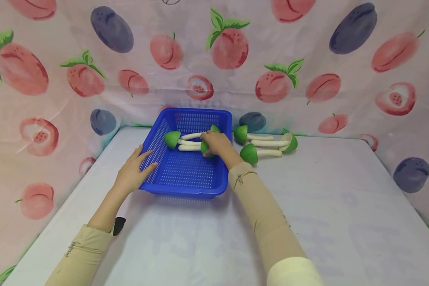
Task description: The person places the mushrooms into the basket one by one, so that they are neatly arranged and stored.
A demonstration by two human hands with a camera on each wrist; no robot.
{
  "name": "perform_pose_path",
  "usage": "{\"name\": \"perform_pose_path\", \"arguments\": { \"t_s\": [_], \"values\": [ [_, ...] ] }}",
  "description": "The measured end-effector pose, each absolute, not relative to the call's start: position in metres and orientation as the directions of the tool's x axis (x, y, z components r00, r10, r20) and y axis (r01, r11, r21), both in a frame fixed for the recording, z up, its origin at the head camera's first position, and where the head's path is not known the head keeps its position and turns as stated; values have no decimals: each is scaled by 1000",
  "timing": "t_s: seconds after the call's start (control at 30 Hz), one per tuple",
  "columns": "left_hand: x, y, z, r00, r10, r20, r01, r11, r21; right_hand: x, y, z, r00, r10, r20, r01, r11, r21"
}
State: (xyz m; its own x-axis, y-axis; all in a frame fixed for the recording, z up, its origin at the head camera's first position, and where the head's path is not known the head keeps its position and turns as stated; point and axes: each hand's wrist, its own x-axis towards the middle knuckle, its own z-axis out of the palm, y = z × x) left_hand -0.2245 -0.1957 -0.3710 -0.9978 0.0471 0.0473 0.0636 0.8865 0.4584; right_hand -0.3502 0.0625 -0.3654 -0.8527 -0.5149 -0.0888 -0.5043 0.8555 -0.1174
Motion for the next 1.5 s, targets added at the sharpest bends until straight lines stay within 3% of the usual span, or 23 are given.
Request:
{"name": "perform_pose_path", "arguments": {
  "t_s": [0.53, 0.93, 1.1, 1.23, 1.5],
  "values": [
    [-224, -196, -374, -998, 48, 46, 64, 889, 454, -349, 69, -369, -865, -492, 99, -491, 789, -370],
    [-224, -196, -374, -997, 53, 49, 70, 883, 464, -349, 74, -370, -854, -486, 184, -511, 721, -468],
    [-227, -197, -373, -997, 53, 61, 76, 881, 467, -350, 77, -368, -845, -441, 303, -533, 640, -553],
    [-227, -196, -371, -997, 53, 57, 73, 884, 462, -346, 80, -366, -818, -415, 399, -576, 599, -557],
    [-226, -195, -372, -997, 52, 52, 70, 885, 460, -331, 91, -354, -772, -465, 434, -635, 595, -493]
  ]
}}
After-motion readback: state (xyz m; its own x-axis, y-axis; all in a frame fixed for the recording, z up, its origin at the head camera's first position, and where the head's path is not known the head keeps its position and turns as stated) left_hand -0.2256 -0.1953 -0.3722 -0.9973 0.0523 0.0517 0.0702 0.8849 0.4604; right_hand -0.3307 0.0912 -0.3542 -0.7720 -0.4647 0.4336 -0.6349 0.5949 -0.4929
